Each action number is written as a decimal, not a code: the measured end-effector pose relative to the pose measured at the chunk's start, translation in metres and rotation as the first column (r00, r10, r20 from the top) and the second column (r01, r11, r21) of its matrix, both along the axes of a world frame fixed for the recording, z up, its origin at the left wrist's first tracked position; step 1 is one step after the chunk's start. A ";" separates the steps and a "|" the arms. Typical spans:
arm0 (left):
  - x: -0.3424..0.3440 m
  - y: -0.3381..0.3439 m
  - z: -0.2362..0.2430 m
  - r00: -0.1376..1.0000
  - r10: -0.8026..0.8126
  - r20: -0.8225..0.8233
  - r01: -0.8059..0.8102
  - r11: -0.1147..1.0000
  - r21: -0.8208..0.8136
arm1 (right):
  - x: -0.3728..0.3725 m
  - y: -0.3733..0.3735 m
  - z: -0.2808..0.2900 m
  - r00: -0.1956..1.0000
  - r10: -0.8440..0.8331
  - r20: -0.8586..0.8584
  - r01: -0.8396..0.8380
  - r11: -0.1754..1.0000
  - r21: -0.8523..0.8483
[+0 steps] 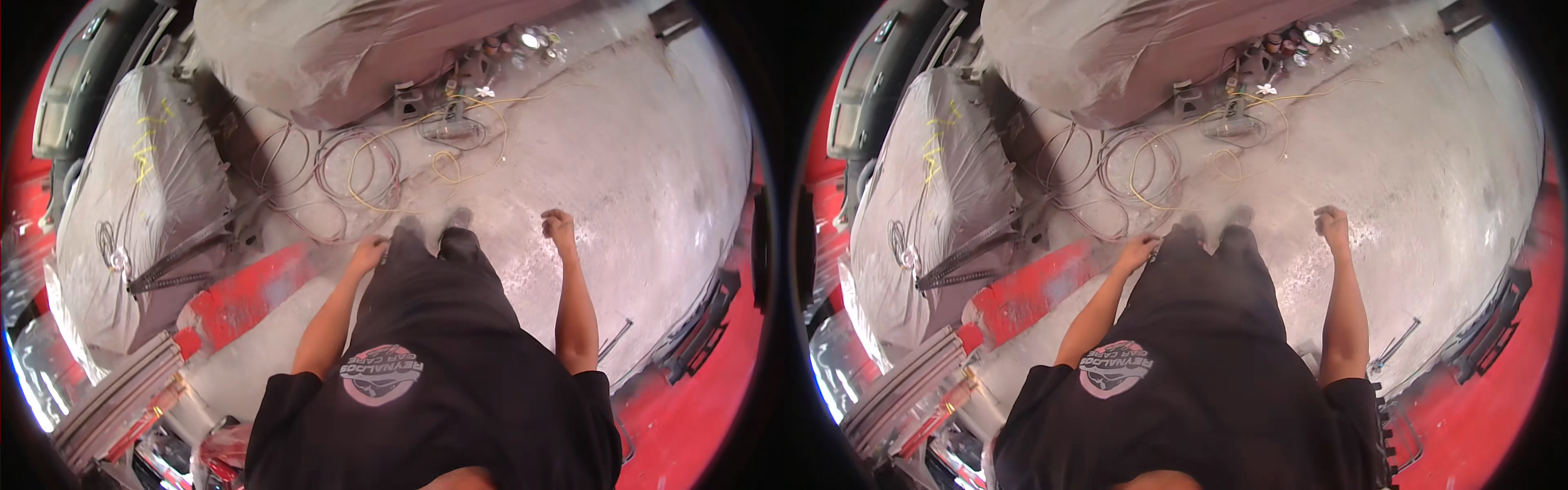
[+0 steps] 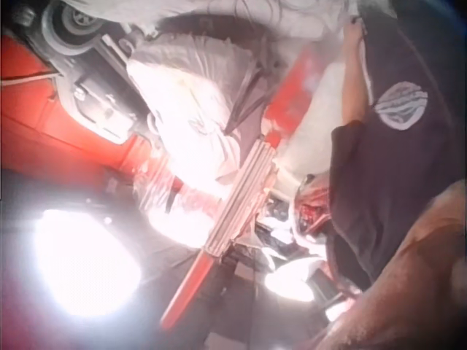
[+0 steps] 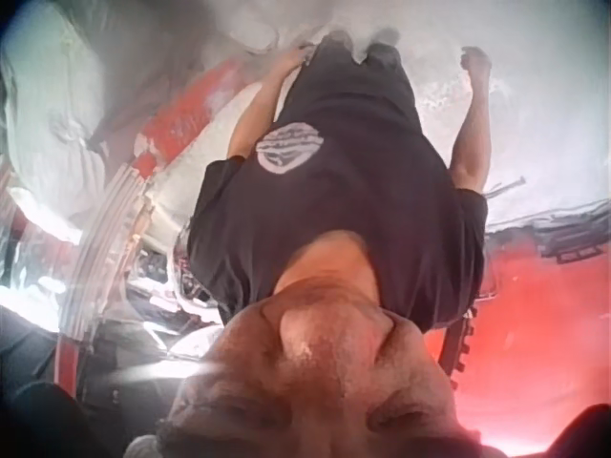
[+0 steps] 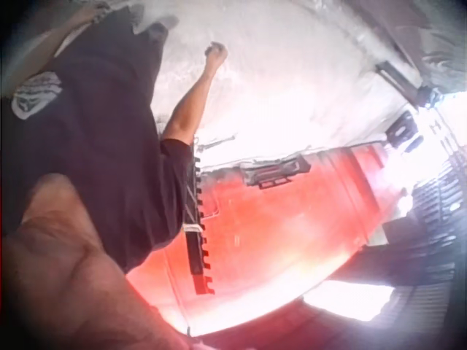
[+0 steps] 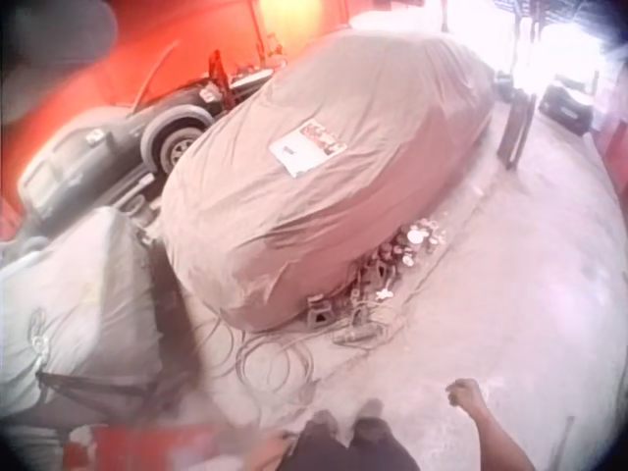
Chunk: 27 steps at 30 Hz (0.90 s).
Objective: The person cleans various automotive parts and equipment using a cloth, then handles a large plastic sheet near a vehicle.
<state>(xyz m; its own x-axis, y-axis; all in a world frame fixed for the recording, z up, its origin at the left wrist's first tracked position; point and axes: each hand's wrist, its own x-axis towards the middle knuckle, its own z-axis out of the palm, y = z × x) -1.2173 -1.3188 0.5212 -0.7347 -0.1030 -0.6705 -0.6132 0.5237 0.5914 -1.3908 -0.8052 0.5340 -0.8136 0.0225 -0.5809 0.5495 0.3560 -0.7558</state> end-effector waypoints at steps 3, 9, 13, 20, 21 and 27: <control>-0.026 0.007 0.004 0.975 0.220 -0.014 -0.216 0.964 0.154 | -0.029 -0.043 0.028 0.991 0.081 -0.105 -0.082 0.997 -0.006; -0.026 -0.023 -0.045 0.863 0.498 0.085 -0.504 0.841 0.197 | -0.001 -0.084 0.009 0.929 0.368 -0.023 -0.361 0.920 0.150; 0.004 -0.042 -0.081 0.768 0.612 0.187 -0.631 0.773 0.059 | -0.009 -0.093 0.032 0.703 0.673 -0.230 -0.561 0.723 0.402; -0.050 0.009 -0.097 0.939 0.341 0.052 -0.342 0.940 0.013 | -0.122 -0.091 0.046 0.314 0.948 0.046 -0.844 0.256 0.472; -0.075 0.033 -0.088 0.938 0.340 0.071 -0.342 0.940 0.015 | -0.139 -0.078 0.043 0.225 0.967 0.116 -0.880 0.151 0.451; -0.228 0.226 -0.047 0.986 -0.108 -0.130 0.107 0.994 -0.020 | -0.260 0.021 -0.009 -0.096 0.976 0.193 -0.873 -0.175 0.455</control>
